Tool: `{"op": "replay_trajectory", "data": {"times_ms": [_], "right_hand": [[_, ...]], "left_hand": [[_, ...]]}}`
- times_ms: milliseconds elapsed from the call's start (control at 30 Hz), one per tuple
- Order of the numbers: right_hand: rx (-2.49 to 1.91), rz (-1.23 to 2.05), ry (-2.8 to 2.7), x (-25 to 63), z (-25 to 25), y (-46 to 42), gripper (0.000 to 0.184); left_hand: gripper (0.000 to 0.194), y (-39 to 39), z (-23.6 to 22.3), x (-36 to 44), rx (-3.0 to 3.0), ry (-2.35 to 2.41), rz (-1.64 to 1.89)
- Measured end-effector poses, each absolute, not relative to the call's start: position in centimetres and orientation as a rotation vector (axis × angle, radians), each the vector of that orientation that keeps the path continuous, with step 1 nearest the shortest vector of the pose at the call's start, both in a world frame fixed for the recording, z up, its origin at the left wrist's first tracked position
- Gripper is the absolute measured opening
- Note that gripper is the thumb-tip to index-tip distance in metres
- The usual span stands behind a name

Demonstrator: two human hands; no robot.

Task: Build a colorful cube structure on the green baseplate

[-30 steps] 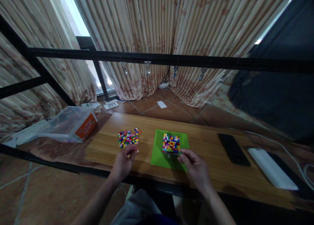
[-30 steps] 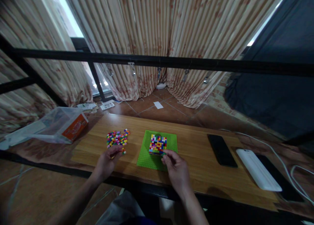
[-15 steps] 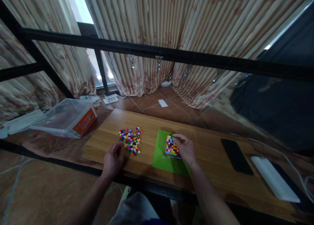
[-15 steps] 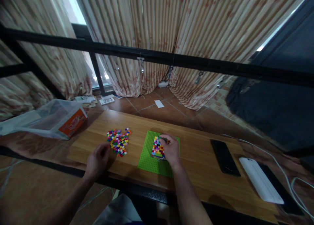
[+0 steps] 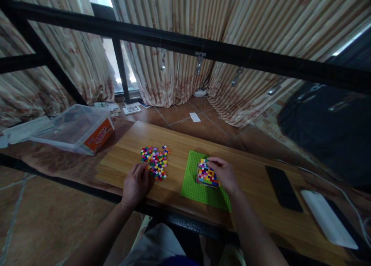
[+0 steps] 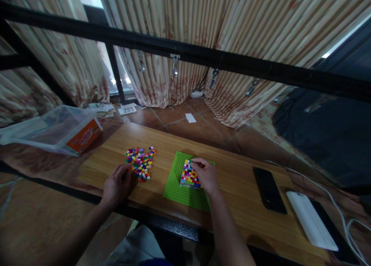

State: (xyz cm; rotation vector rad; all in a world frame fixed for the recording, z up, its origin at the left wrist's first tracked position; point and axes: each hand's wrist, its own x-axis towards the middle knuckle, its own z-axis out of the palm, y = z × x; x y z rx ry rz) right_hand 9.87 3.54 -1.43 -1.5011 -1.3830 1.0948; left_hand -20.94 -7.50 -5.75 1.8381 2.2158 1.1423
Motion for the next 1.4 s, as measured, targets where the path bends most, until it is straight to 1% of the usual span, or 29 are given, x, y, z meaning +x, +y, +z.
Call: {"op": "replay_trajectory", "data": {"times_ms": [500, 667, 733, 800, 900, 1000, 1100, 1200, 1300, 1400], "right_hand": [[-1.498, 1.194, -1.393, 10.3, -1.1, 3.9, 0.035], [-1.486, 1.183, -1.412, 10.5, -1.6, 3.7, 0.04], [-1.476, 1.121, -1.423, 10.7, -2.1, 3.3, 0.043], [-1.481, 0.984, -1.396, 10.9, -2.6, 2.7, 0.045], [-1.499, 0.786, -1.292, 11.5, -3.3, 1.4, 0.043], [-1.509, 0.699, -1.293, 13.0, -3.5, 0.1, 0.041], [-1.582, 0.609, -1.416, 15.7, -3.5, -0.7, 0.039], [-1.695, 0.559, -1.61, 18.7, -3.5, -1.0, 0.035], [-1.744, 0.505, -1.831, 20.9, -3.7, -1.1, 0.029], [-1.683, 0.465, -1.974, 21.8, -4.1, -1.1, 0.026]], "left_hand": [[0.026, -7.6, -5.6, -20.6, 1.829, 2.247, 1.136], [0.028, -7.6, -5.6, -20.6, 1.782, 2.231, 1.143], [0.028, -7.6, -5.7, -20.6, 1.754, 2.219, 1.163], [0.028, -7.6, -5.7, -20.6, 1.732, 2.2, 1.184], [0.025, -7.7, -5.8, -20.8, 1.702, 2.172, 1.224], [0.021, -7.9, -5.7, -21.1, 1.649, 2.154, 1.282], [0.018, -8.0, -5.2, -20.6, 1.608, 2.112, 1.362], [0.015, -7.4, -3.9, -18.7, 1.675, 1.961, 1.438], [0.014, -5.9, -1.9, -15.5, 1.79, 1.738, 1.396], [0.013, -3.7, 0.0, -12.0, 1.861, 1.553, 1.348]]}}
